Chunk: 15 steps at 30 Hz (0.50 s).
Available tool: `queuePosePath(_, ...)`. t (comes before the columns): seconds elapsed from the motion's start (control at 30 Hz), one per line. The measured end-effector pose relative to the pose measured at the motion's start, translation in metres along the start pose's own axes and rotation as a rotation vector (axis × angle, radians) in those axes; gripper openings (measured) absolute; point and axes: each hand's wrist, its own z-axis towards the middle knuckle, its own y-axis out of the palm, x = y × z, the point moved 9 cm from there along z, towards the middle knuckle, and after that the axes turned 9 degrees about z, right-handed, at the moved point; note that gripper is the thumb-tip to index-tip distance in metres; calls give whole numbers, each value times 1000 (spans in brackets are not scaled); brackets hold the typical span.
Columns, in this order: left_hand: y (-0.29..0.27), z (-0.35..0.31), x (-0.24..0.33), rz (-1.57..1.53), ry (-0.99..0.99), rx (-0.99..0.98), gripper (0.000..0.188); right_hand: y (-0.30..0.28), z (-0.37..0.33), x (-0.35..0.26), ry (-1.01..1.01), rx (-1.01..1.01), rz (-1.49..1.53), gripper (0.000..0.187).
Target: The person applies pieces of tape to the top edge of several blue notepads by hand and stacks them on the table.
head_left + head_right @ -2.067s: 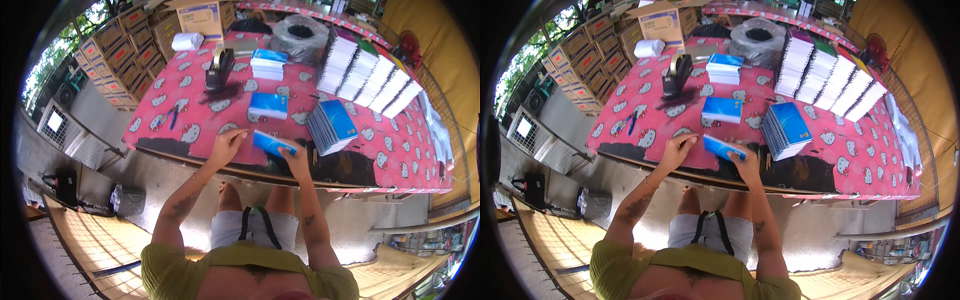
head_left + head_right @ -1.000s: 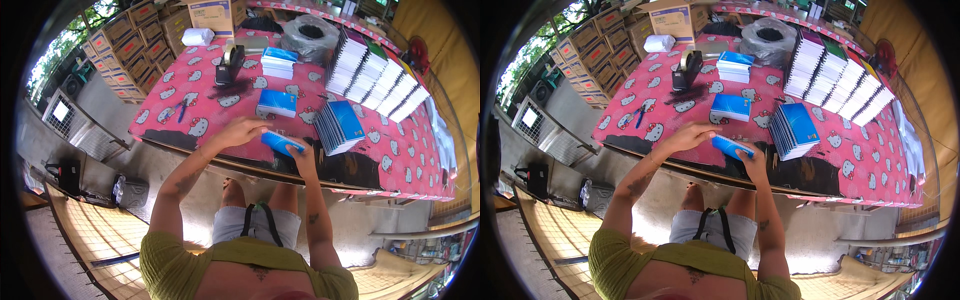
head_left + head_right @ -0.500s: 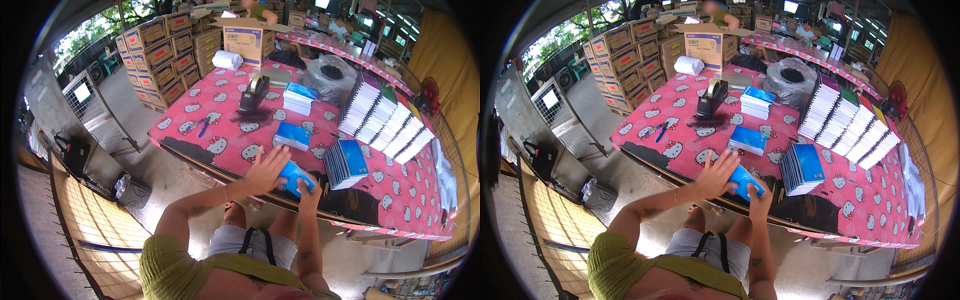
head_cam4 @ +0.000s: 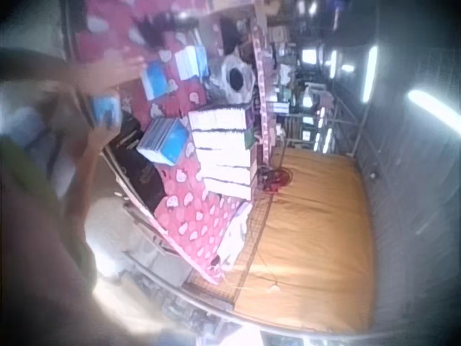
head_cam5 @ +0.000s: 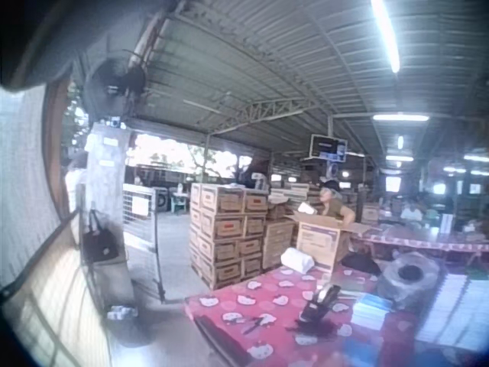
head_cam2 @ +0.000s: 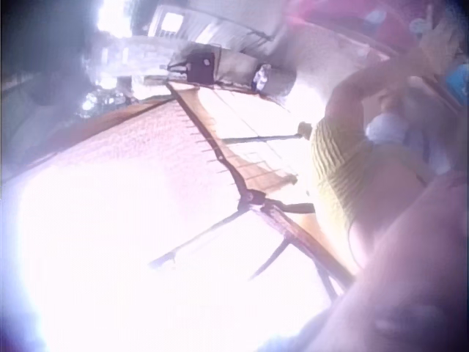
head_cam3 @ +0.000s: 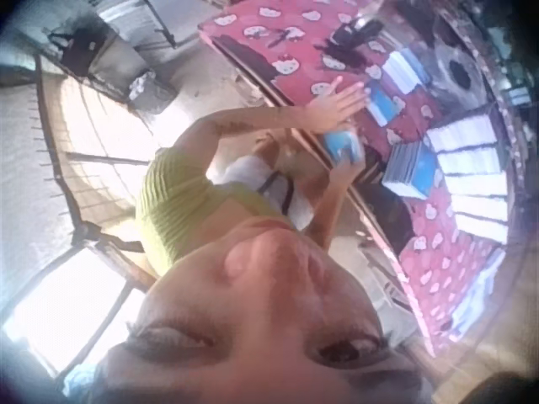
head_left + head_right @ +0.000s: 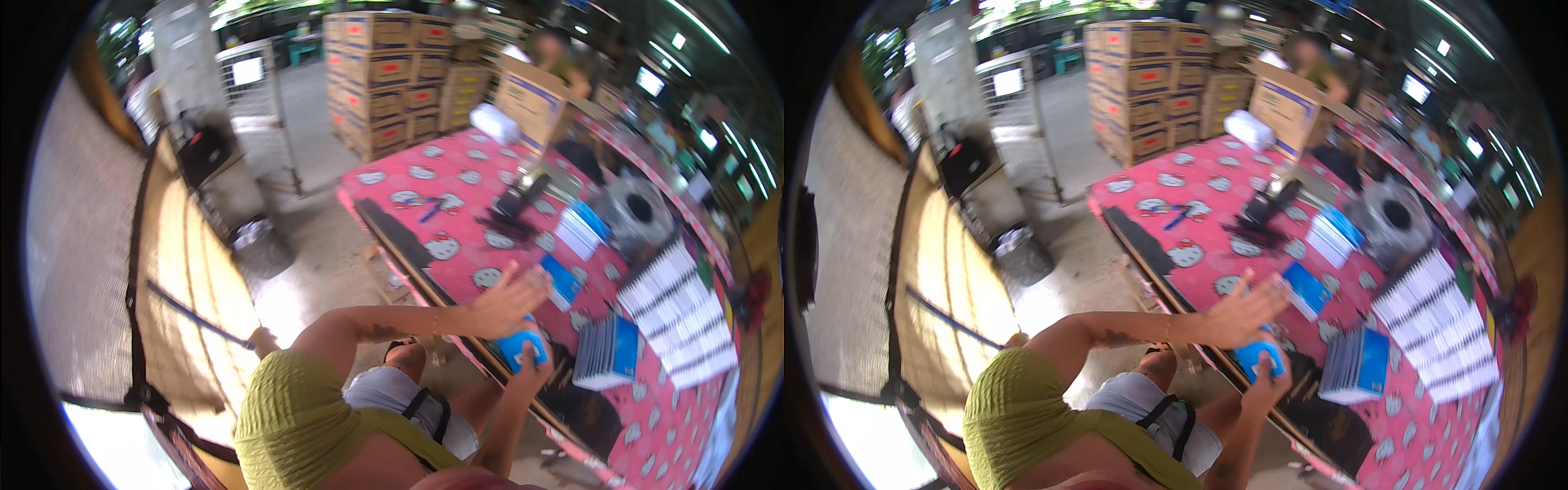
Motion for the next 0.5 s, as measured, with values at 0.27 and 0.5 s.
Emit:
queuePosePath(0.27,-4,-17,-15,-351,124,-41,24,-11,3,10,107,-139,-44,29)
queuePosePath(0.5,-6,-10,-10,-578,248,-335,15,-13,2,3,137,-224,-158,27)
